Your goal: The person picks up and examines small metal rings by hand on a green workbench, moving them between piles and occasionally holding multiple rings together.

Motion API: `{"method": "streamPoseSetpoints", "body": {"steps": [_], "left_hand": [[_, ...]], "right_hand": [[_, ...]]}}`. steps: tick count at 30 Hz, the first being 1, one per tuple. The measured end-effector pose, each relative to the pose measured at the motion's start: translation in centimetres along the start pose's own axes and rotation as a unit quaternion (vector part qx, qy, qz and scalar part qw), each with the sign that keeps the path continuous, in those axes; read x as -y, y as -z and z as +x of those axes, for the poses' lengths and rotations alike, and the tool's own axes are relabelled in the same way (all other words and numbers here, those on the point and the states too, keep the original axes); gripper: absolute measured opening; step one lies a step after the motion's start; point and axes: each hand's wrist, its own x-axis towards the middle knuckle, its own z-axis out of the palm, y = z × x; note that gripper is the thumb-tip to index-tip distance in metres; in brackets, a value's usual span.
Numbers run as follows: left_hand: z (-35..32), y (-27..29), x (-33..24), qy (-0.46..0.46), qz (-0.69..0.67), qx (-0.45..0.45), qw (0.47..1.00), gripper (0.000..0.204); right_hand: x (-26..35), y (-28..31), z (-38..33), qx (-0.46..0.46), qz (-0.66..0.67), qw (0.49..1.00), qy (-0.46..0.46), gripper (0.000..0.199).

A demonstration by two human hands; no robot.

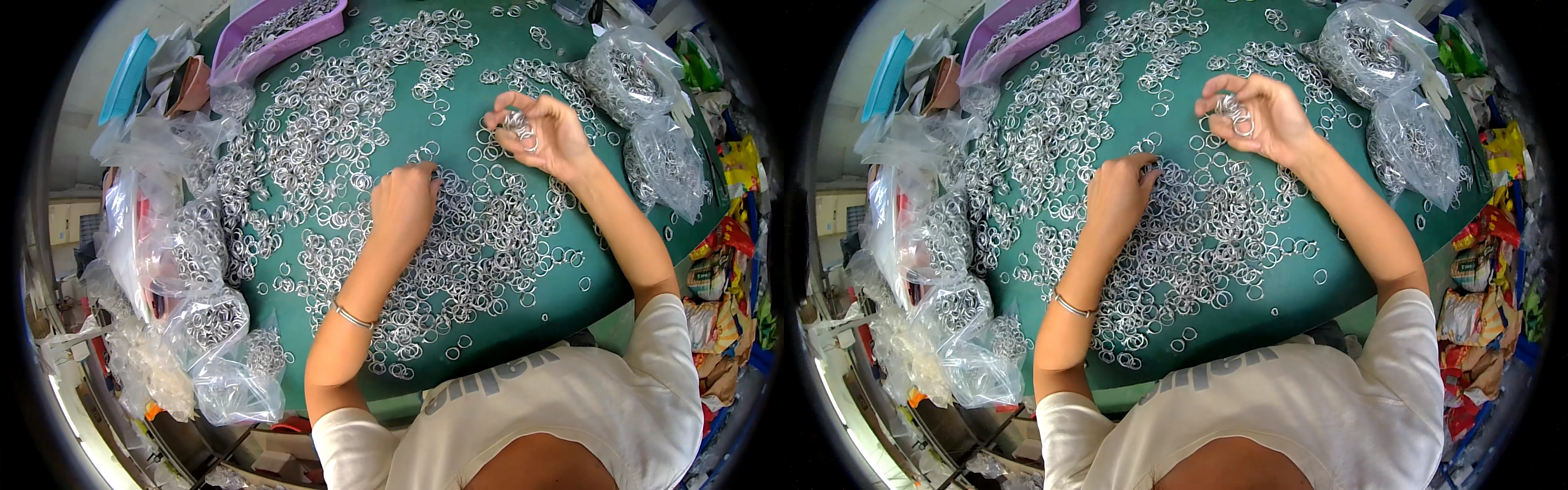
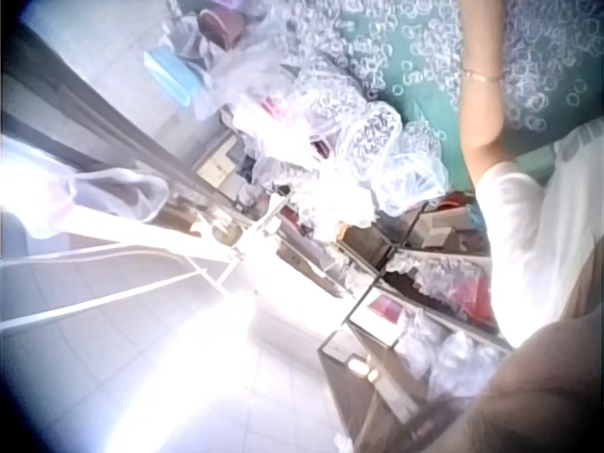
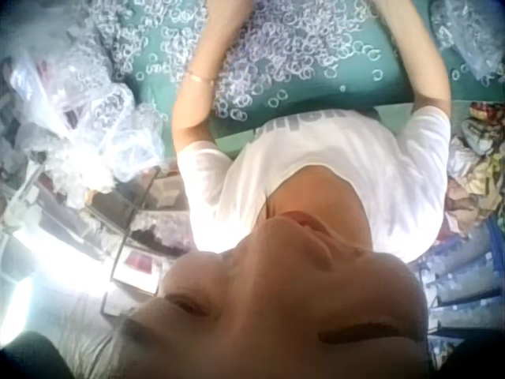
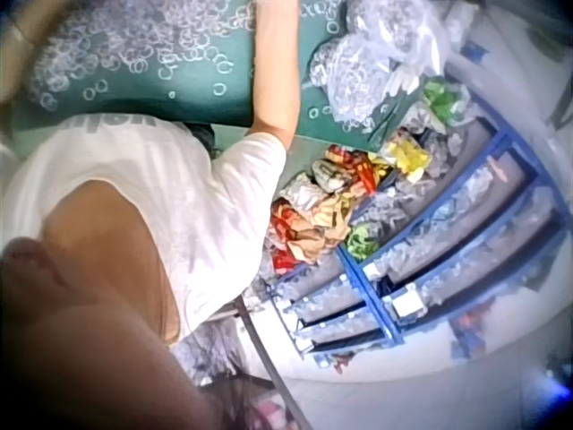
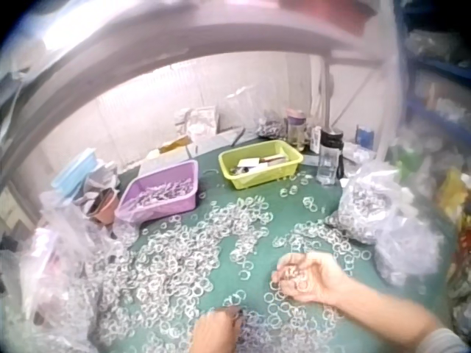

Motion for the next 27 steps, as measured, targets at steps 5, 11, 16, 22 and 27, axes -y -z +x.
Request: {"method": "streamPoseSetpoints", "body": {"steps": [5,11,16,22,27], "left_hand": [[0.1,-0.5,0.6,-0.002,-0.049,-0.029,0.998,0.013],[-0.6,0.4,0.9,0.103,-0.289,-0.02,0.952,0.011],[-1.4,2.0,-0.2,0.234,-0.506,0.062,0.828,0.017],[-1.1,1.5,0.2,0.252,-0.562,0.078,0.784,0.02],[-0.6,1.2,0.8,0.274,-0.589,0.076,0.756,0.022]], "right_hand": [[-1.3,2.6,2.0,-0.073,-0.524,0.826,0.195,0.026],[-3.8,1.5,2.3,-0.057,-0.75,0.636,0.172,0.014],[0.6,1.9,0.0,0.011,-0.176,0.984,0.012,0.015],[0.1,1.4,0.0,-0.033,-0.389,0.92,0.033,0.02],[-2.9,2.1,0.4,-0.029,-0.818,0.538,0.202,0.016]]}}
